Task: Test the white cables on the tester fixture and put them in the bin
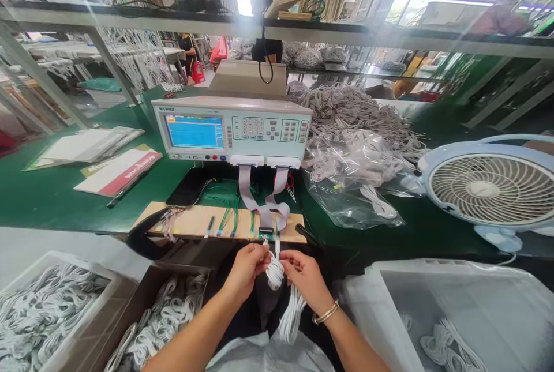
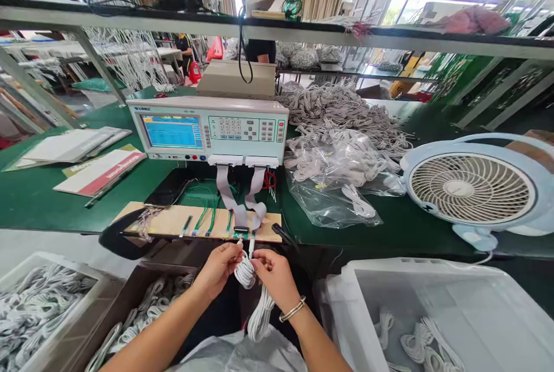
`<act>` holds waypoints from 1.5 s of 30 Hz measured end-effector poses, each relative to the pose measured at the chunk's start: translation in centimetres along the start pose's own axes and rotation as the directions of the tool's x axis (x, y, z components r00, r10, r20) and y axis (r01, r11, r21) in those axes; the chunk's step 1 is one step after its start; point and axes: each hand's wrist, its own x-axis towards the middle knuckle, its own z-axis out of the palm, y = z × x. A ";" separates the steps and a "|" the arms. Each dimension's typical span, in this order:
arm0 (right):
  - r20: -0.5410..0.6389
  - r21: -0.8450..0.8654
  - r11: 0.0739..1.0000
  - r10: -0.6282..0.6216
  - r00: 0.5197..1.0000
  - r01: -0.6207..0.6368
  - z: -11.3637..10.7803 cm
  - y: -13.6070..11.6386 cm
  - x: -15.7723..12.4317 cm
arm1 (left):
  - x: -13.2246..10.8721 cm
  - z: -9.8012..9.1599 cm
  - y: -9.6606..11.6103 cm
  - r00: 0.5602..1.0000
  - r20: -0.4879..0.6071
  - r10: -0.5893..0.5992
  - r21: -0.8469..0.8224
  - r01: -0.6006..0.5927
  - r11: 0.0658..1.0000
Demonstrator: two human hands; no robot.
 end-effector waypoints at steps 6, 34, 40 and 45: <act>0.000 0.011 0.999 0.037 0.999 -0.037 -0.1 0.3 0.2 | 0.1 0.7 -0.4 0.996 -0.084 0.018 -0.149 -0.031 0.988; 0.108 0.047 0.997 0.056 0.993 -0.061 0.6 -1.3 2.6 | 0.7 0.2 0.4 0.995 0.061 -0.079 -0.035 0.081 0.996; 0.141 0.043 0.997 0.056 0.988 -0.063 0.4 -0.5 3.9 | 1.8 0.6 0.1 0.998 0.022 0.057 0.023 -0.058 0.998; 0.151 0.043 0.997 0.055 0.987 -0.062 0.5 -0.4 4.4 | 2.2 0.6 0.0 0.995 0.012 0.098 0.021 -0.098 0.995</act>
